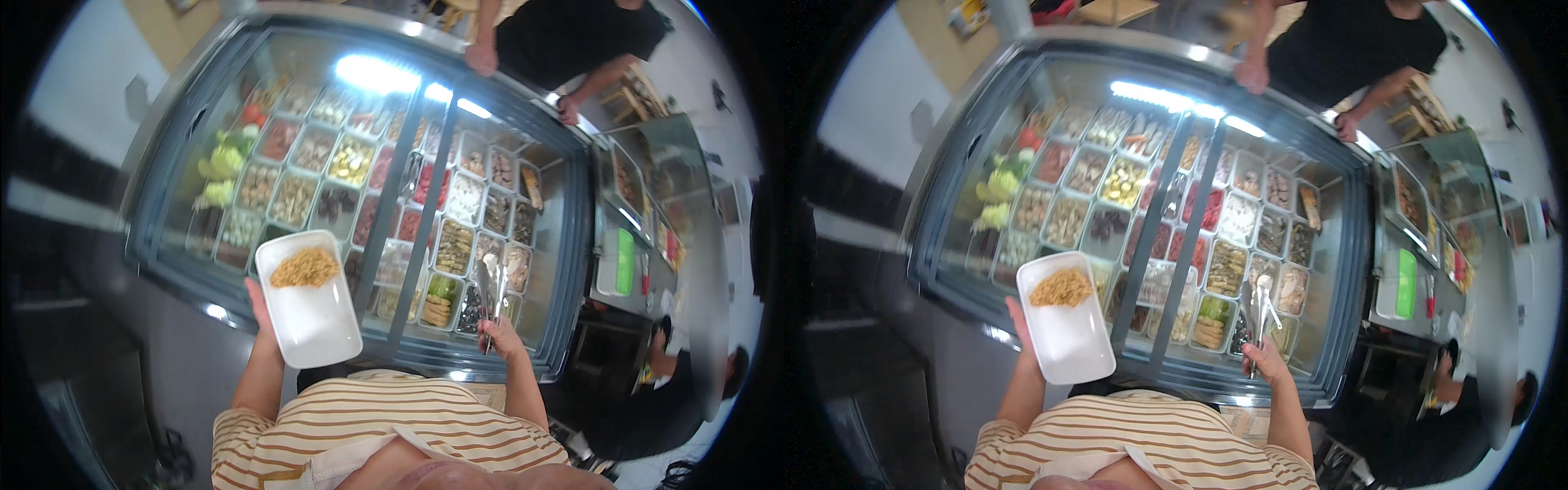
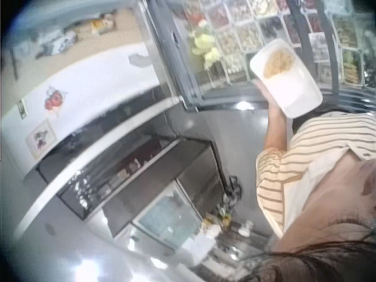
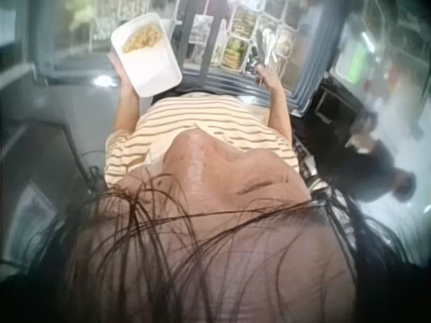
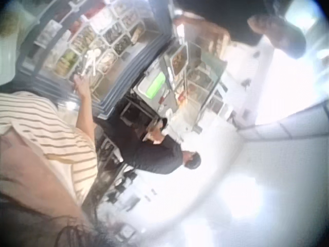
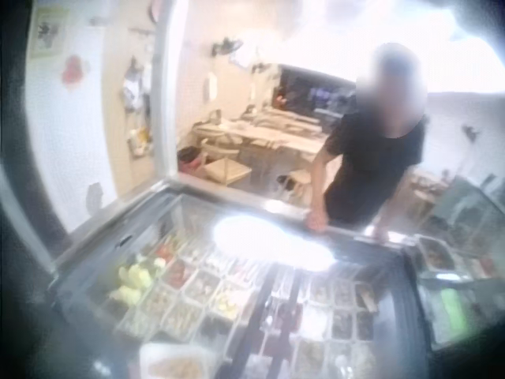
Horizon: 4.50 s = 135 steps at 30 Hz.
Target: The person uses tongs to transfer various food items, including fried snacks, sausages, and clams, from a refrigerated display case into a white styrofoam container. They handle the items one by one, arranging them in the container while standing at a food preparation counter.
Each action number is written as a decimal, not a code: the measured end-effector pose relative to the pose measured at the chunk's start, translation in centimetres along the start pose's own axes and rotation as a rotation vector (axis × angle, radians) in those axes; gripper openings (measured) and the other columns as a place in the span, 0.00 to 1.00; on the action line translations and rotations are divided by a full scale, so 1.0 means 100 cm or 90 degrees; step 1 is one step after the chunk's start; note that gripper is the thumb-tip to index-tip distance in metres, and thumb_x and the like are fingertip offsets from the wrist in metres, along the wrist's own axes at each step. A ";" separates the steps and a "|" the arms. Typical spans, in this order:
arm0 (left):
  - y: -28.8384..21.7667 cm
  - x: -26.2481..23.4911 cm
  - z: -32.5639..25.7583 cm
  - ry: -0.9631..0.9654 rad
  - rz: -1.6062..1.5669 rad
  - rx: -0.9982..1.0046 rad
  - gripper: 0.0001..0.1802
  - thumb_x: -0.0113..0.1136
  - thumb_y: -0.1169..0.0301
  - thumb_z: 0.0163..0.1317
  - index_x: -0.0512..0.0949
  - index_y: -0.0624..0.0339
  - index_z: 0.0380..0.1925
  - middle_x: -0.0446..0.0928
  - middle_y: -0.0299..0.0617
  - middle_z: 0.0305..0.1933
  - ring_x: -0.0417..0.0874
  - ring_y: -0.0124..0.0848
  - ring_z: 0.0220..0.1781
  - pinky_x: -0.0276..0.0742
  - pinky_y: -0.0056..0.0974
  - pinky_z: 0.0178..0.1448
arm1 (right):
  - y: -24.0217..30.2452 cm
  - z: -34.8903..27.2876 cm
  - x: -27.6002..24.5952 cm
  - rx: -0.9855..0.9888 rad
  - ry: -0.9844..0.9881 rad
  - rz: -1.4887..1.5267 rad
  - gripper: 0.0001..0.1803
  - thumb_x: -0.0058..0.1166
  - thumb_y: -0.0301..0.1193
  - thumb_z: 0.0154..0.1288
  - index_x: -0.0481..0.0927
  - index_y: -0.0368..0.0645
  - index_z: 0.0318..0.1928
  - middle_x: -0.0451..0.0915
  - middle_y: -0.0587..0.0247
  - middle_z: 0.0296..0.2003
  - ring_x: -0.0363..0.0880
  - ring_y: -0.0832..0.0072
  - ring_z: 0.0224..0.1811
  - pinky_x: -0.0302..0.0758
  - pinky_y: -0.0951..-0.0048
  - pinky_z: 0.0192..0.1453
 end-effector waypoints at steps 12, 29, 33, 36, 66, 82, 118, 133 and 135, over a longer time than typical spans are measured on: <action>-0.162 -0.008 0.018 0.033 0.127 0.183 0.45 0.27 0.31 0.65 0.58 0.54 0.69 0.64 0.44 0.68 0.68 0.40 0.66 0.66 0.47 0.68 | 0.236 0.125 0.141 -0.380 -0.169 -0.157 0.21 0.52 0.44 0.69 0.77 0.35 0.42 0.75 0.66 0.21 0.71 0.81 0.18 0.65 0.75 0.19; -0.418 -0.124 0.084 0.050 0.020 0.149 0.52 0.35 0.26 0.58 0.53 0.54 0.71 0.55 0.47 0.73 0.61 0.47 0.71 0.60 0.54 0.71 | 0.401 0.349 0.663 -0.970 -0.024 -0.774 0.21 0.63 0.42 0.54 0.75 0.42 0.42 0.77 0.54 0.49 0.73 0.57 0.55 0.67 0.56 0.60; -0.429 -0.190 0.103 -0.013 -0.019 0.155 0.53 0.35 0.26 0.58 0.52 0.54 0.72 0.53 0.47 0.75 0.58 0.48 0.73 0.56 0.55 0.73 | 0.387 0.376 0.742 -1.067 0.126 -0.829 0.21 0.64 0.46 0.50 0.77 0.44 0.36 0.78 0.60 0.39 0.74 0.63 0.49 0.67 0.62 0.54; -0.423 -0.154 0.105 0.028 -0.039 0.132 0.52 0.36 0.27 0.59 0.51 0.53 0.72 0.53 0.48 0.75 0.58 0.49 0.73 0.57 0.56 0.73 | 0.400 0.382 0.771 -1.044 0.158 -0.766 0.20 0.63 0.46 0.51 0.74 0.44 0.34 0.75 0.61 0.34 0.73 0.61 0.42 0.69 0.60 0.52; -0.344 -0.119 0.175 -0.011 0.014 -0.078 0.52 0.37 0.27 0.58 0.52 0.55 0.71 0.57 0.50 0.72 0.63 0.49 0.70 0.64 0.55 0.69 | 0.317 0.301 0.480 -0.670 0.015 -0.958 0.20 0.54 0.48 0.62 0.69 0.44 0.35 0.77 0.60 0.28 0.78 0.58 0.35 0.72 0.58 0.42; -0.304 -0.174 0.208 -0.058 0.031 -0.187 0.53 0.35 0.26 0.57 0.54 0.56 0.70 0.62 0.50 0.69 0.68 0.49 0.67 0.67 0.53 0.67 | 0.315 0.274 0.316 -0.516 -0.161 -0.994 0.18 0.57 0.43 0.61 0.75 0.41 0.39 0.78 0.55 0.25 0.80 0.57 0.29 0.75 0.59 0.33; -0.239 -0.210 0.260 -0.108 -0.043 -0.325 0.54 0.36 0.25 0.55 0.57 0.57 0.69 0.66 0.51 0.66 0.72 0.49 0.63 0.69 0.53 0.66 | 0.282 0.572 0.297 0.116 -0.092 -0.948 0.20 0.49 0.43 0.57 0.84 0.40 0.39 0.82 0.45 0.41 0.81 0.54 0.46 0.76 0.61 0.50; -0.228 -0.218 0.246 -0.098 -0.060 -0.344 0.53 0.41 0.26 0.56 0.58 0.57 0.68 0.67 0.51 0.66 0.72 0.49 0.63 0.69 0.53 0.66 | 0.256 0.565 0.270 0.209 -0.200 -0.333 0.12 0.55 0.38 0.59 0.75 0.41 0.31 0.76 0.61 0.19 0.75 0.71 0.18 0.73 0.63 0.22; -0.233 -0.214 0.245 -0.088 -0.079 -0.339 0.53 0.41 0.26 0.56 0.57 0.57 0.69 0.66 0.51 0.66 0.71 0.49 0.64 0.68 0.53 0.66 | 0.238 0.558 0.279 0.199 -0.218 -0.081 0.10 0.54 0.38 0.65 0.70 0.50 0.31 0.70 0.69 0.15 0.68 0.80 0.12 0.66 0.76 0.12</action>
Point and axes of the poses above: each hand's wrist, its own z-axis towards the middle knuckle, its own x-axis out of the palm, y = z × x, the point moved 10 cm from there along z, towards the middle knuckle
